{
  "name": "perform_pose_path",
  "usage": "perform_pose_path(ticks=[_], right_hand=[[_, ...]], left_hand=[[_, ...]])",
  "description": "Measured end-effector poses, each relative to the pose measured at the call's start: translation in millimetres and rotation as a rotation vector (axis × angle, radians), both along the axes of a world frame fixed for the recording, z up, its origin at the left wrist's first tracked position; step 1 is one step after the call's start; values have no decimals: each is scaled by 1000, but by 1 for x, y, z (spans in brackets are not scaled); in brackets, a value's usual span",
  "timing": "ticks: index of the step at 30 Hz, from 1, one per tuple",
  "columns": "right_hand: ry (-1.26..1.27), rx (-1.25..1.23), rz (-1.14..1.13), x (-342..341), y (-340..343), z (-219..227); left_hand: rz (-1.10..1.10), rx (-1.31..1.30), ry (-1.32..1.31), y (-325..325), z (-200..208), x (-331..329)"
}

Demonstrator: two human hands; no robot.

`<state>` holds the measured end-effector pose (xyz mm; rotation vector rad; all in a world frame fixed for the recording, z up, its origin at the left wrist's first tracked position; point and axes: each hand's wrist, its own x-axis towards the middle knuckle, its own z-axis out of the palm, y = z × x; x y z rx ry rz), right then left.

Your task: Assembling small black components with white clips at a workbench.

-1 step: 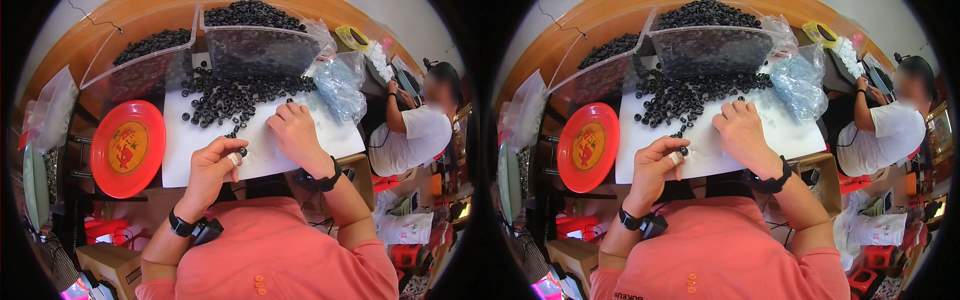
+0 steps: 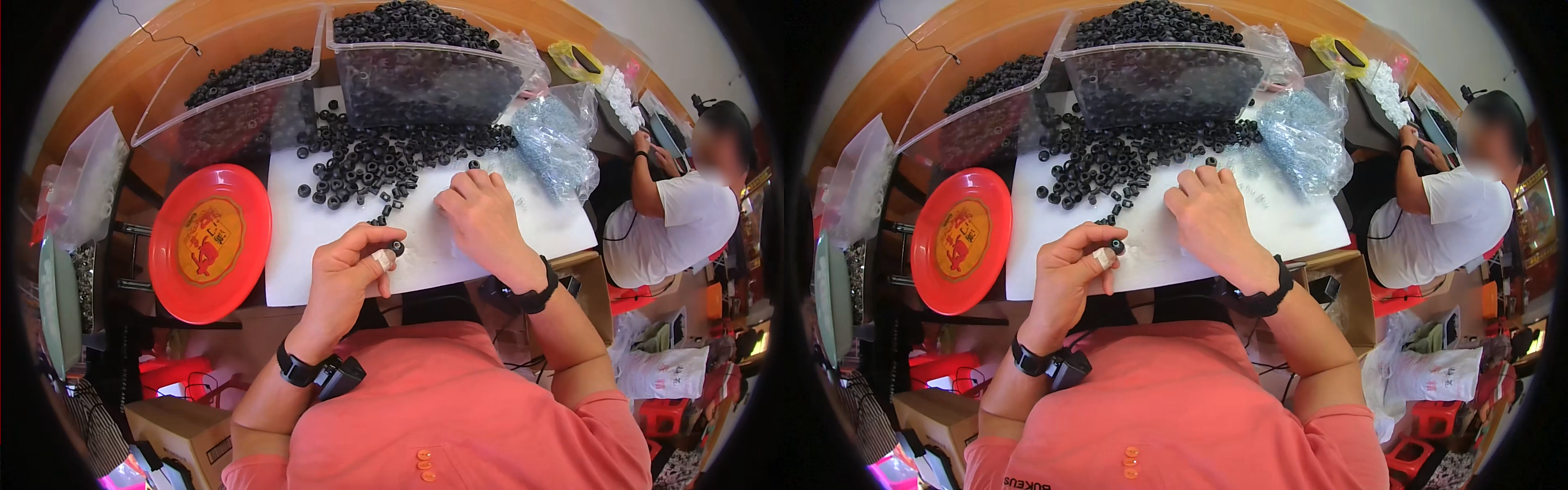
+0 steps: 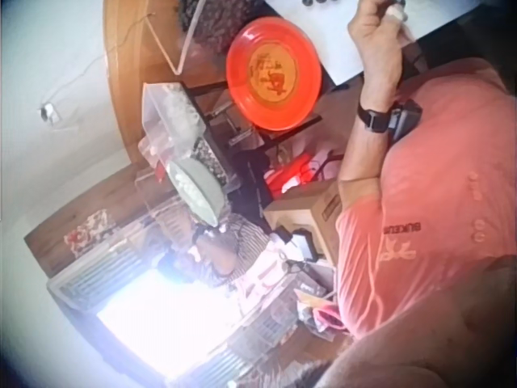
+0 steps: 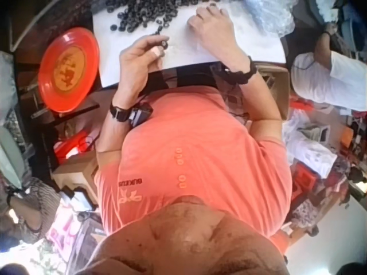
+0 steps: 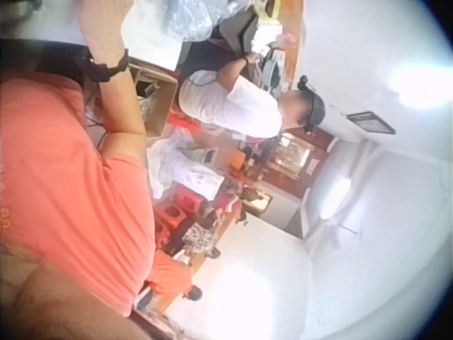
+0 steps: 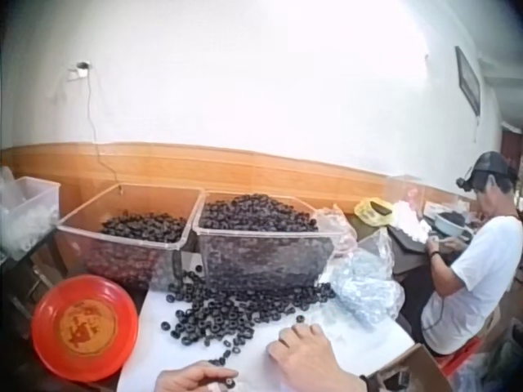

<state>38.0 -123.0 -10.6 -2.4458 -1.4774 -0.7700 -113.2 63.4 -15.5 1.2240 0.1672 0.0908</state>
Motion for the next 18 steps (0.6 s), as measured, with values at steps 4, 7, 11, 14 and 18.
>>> perform_pose_path(ticks=[4,7,11,14,18], right_hand=[[92,108,33,-6,10,9],[138,159,63,-11,30,14],[113,95,80,-15,47,7],[142,41,74,-14,49,10],[120,-2,80,-18,43,13]], left_hand=[[17,-30,-41,2,-7,-1],[69,-166,-60,1,-5,-1],[46,-259,-79,4,-6,-2],[45,-281,-104,5,-7,-4],[50,-316,-113,7,-10,-5]])
